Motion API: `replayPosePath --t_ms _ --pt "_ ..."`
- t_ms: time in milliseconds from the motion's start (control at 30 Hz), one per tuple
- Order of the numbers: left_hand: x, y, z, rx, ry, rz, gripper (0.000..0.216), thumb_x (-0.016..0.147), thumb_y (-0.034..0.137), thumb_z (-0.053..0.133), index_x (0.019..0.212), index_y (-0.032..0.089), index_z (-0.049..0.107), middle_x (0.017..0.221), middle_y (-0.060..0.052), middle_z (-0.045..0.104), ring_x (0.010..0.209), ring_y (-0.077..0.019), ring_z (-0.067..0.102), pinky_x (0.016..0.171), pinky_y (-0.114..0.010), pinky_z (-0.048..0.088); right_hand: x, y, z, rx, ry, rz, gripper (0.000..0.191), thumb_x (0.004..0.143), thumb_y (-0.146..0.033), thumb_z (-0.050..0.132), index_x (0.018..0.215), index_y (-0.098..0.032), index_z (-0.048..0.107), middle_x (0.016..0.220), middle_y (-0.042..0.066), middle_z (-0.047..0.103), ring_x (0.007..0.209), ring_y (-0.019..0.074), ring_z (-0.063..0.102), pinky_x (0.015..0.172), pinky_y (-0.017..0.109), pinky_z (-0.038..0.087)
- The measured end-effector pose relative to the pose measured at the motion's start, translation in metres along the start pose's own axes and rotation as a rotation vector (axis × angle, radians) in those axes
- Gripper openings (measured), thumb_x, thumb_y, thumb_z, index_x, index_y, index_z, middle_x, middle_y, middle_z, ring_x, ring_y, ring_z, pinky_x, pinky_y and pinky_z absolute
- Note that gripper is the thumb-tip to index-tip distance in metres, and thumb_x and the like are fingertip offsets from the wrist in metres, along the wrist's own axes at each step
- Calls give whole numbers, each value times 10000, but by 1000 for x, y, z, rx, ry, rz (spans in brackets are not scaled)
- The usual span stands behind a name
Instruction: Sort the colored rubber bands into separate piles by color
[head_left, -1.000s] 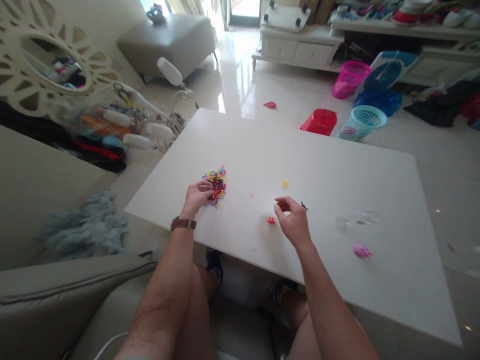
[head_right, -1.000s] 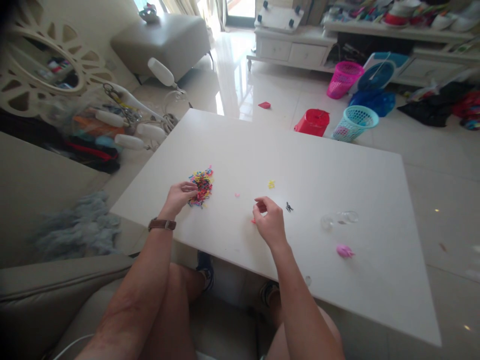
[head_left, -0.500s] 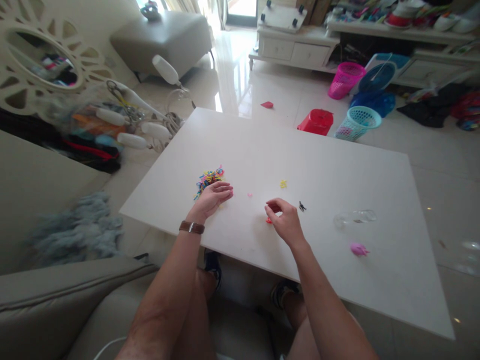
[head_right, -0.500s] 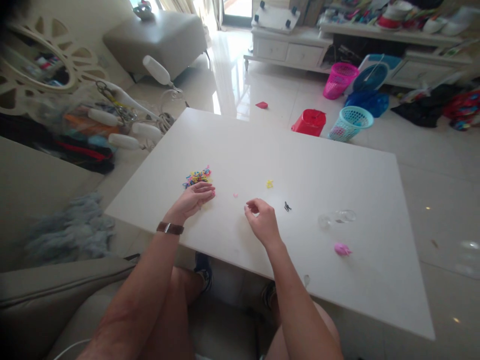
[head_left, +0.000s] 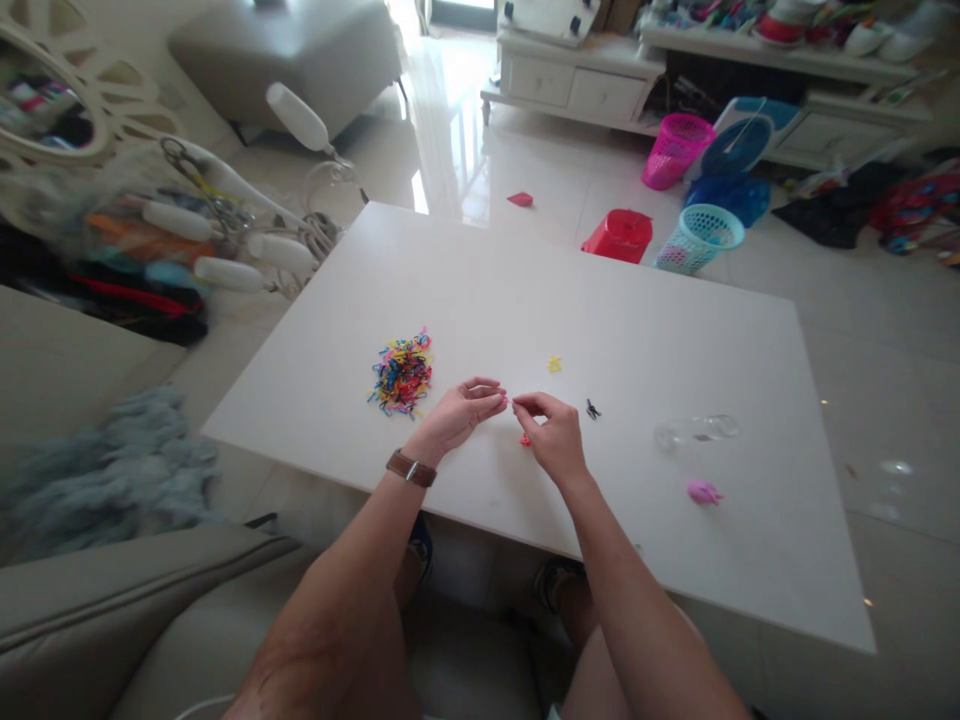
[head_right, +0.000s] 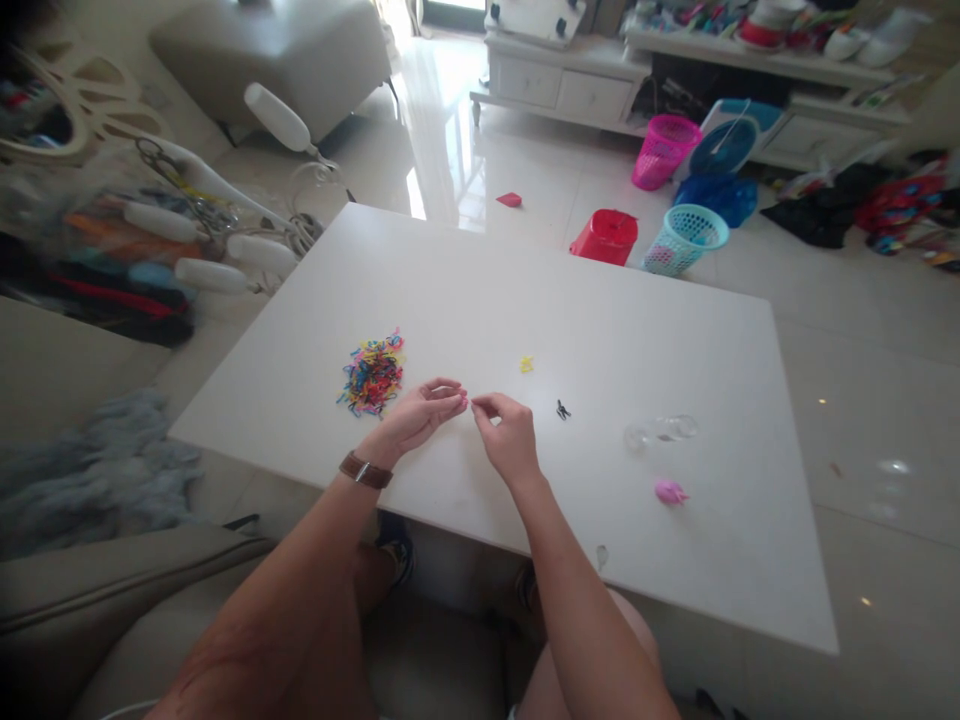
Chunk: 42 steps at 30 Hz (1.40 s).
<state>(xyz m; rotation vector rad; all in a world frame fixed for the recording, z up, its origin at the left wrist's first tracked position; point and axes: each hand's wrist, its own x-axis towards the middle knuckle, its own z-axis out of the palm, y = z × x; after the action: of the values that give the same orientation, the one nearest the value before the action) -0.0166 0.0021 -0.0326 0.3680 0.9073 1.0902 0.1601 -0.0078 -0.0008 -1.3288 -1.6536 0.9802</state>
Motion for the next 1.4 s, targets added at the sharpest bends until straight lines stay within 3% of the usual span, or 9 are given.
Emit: replayPosePath --t_ms 367,733,967,1067,1267,1400 --pt "4 1 -2 56 127 156 375 547 173 949 815 141 689 871 -45 755 874 -145 702 949 -349 544 2 7 -5 47 76 131 143 866 -330 668 884 -210 745 840 49 782 751 211 731 766 350 603" --pt "0 -12 11 110 -31 27 376 629 224 934 908 132 700 875 -61 761 852 -163 717 993 -404 525 5 6 -4 5 31 22 144 868 -334 696 837 -213 767 862 52 748 785 194 705 761 319 576" --pt "-2 -12 13 157 -49 27 360 656 247 919 916 134 698 914 -92 774 891 -184 719 985 -412 521 4 12 -4 -28 -14 25 122 879 -280 672 857 -204 765 859 54 749 755 184 697 743 318 575" --pt "2 -10 5 285 13 111 357 603 221 928 870 140 706 926 -99 776 891 -205 720 943 -403 530 4 12 -4 -36 -17 35 137 858 -272 683 944 -198 759 887 59 749 766 186 699 753 324 583" --pt "21 4 -22 706 333 311 109 665 156 813 711 154 715 752 -58 732 750 -191 686 789 -340 534 5 15 -8 -67 12 75 145 825 -255 670 938 -187 730 868 53 735 741 182 694 746 329 582" --pt "32 3 -27 871 374 345 67 692 116 753 705 173 720 733 -51 728 740 -196 679 775 -334 532 5 20 -12 -90 -19 72 117 822 -260 651 890 -191 718 875 57 736 737 184 689 747 339 580"
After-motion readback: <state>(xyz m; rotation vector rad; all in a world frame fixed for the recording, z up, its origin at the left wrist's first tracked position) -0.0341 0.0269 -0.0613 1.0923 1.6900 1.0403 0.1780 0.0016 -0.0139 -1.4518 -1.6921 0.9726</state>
